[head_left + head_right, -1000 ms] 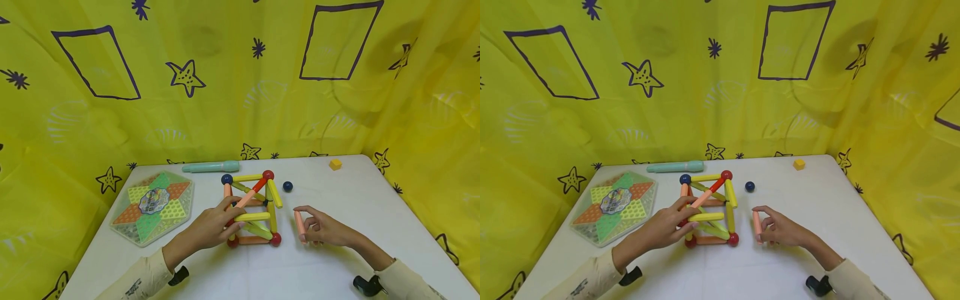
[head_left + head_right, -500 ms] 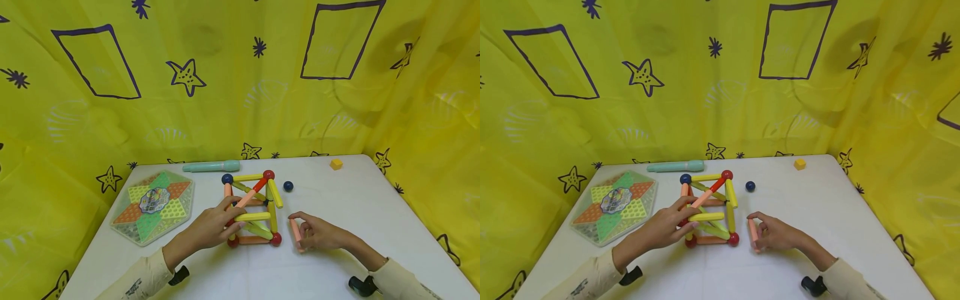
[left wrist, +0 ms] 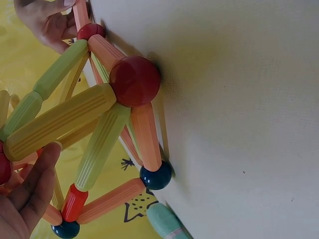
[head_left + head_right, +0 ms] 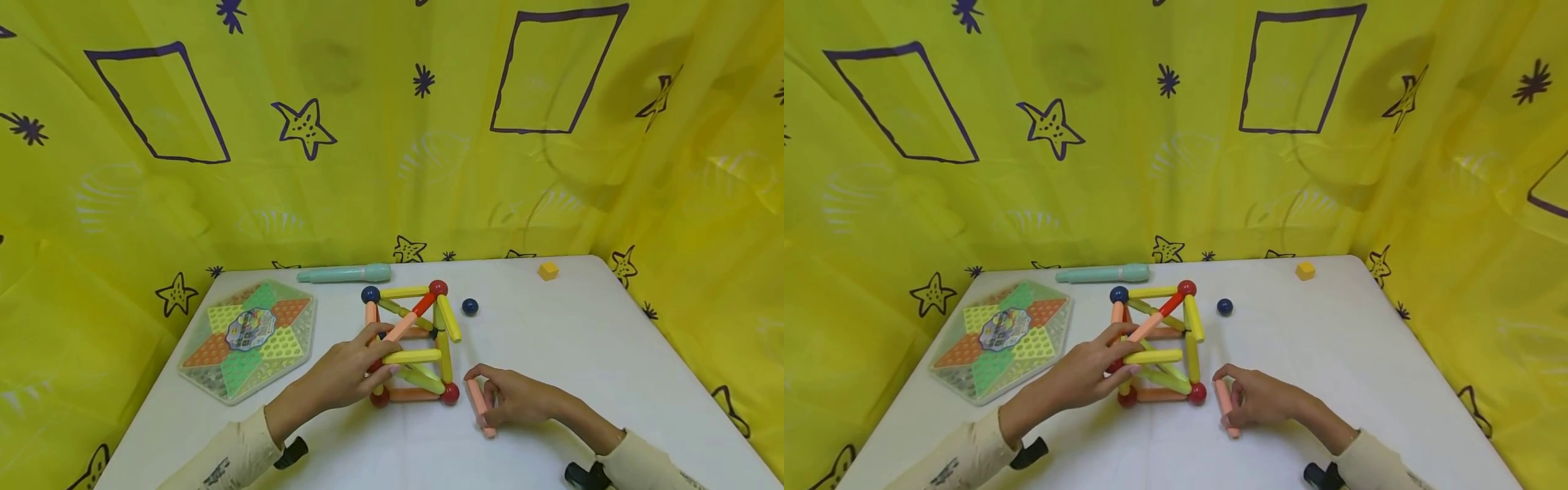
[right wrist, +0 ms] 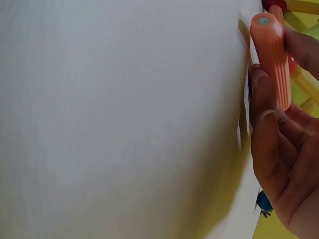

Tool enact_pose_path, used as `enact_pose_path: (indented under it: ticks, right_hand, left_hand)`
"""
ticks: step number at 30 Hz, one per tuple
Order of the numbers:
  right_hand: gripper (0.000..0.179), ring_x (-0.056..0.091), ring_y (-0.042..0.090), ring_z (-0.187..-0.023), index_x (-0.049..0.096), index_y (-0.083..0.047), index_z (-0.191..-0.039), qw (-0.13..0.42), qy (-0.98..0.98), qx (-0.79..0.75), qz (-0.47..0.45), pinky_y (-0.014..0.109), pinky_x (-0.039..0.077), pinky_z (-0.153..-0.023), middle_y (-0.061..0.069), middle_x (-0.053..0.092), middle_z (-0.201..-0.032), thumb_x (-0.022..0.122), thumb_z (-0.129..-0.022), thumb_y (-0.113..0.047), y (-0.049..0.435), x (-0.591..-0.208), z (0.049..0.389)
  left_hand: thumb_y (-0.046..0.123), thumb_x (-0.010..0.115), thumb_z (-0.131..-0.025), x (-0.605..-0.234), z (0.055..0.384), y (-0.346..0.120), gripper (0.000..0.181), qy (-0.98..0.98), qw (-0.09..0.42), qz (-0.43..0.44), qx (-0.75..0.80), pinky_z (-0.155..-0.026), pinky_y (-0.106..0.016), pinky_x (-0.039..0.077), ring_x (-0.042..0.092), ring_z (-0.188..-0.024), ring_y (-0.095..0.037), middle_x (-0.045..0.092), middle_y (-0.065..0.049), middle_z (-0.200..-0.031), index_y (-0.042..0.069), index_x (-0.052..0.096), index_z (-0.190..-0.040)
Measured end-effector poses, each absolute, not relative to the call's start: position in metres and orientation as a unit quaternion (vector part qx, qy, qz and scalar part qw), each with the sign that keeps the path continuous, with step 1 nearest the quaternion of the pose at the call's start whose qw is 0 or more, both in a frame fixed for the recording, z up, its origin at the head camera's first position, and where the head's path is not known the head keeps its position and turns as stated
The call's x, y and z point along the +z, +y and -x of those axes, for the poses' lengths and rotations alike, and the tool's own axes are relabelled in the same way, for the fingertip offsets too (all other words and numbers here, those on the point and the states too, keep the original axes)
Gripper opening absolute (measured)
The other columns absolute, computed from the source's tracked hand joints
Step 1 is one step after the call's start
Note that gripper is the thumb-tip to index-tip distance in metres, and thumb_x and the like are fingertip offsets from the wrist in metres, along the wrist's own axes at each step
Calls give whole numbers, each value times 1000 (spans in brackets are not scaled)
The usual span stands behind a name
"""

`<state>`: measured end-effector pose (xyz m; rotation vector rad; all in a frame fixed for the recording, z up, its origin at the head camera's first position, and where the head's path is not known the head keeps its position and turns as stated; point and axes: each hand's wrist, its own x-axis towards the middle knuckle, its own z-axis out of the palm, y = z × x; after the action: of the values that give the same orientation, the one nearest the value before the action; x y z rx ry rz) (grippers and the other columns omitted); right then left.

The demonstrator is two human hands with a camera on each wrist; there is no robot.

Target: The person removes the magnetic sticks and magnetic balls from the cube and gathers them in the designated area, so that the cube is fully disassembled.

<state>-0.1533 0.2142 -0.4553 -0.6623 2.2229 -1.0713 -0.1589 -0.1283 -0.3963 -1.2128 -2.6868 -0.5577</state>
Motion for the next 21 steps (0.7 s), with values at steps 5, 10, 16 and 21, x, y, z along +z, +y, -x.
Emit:
enact_pose_path:
  ticks: [5, 10, 16, 21]
  right_hand:
    - [56, 53, 5, -72, 53, -11, -131, 269, 838, -390, 272, 21, 41, -62, -6, 60, -84, 80, -85, -26, 211, -458, 147]
    - [53, 53, 2, -71, 56, -7, -130, 255, 834, -389, 296, 20, 43, -61, -9, 62, -84, 79, -86, -25, 211, -458, 145]
    - [55, 53, 1, -69, 56, -6, -131, 257, 830, -391, 304, 20, 44, -60, -9, 63, -84, 80, -86, -27, 211, -457, 147]
    - [55, 53, 2, -69, 56, -6, -131, 258, 831, -390, 301, 20, 43, -60, -8, 62, -85, 79, -87, -27, 212, -456, 147]
  left_hand:
    - [39, 56, -103, -397, 157, -129, 29, -894, 69, 402, -185, -62, -20, 47, 51, -67, -3, 49, -6, -139, 21, 63, -125]
    - [39, 56, -103, -399, 158, -129, 29, -890, 76, 408, -188, -61, -19, 46, 50, -66, -3, 49, -6, -138, 20, 63, -124]
    - [40, 56, -103, -398, 159, -129, 30, -889, 85, 410, -183, -62, -20, 47, 51, -66, -3, 50, -8, -138, 20, 63, -125]
    - [39, 56, -103, -396, 159, -128, 31, -894, 80, 404, -175, -63, -21, 48, 52, -66, -3, 50, -8, -139, 21, 63, -126]
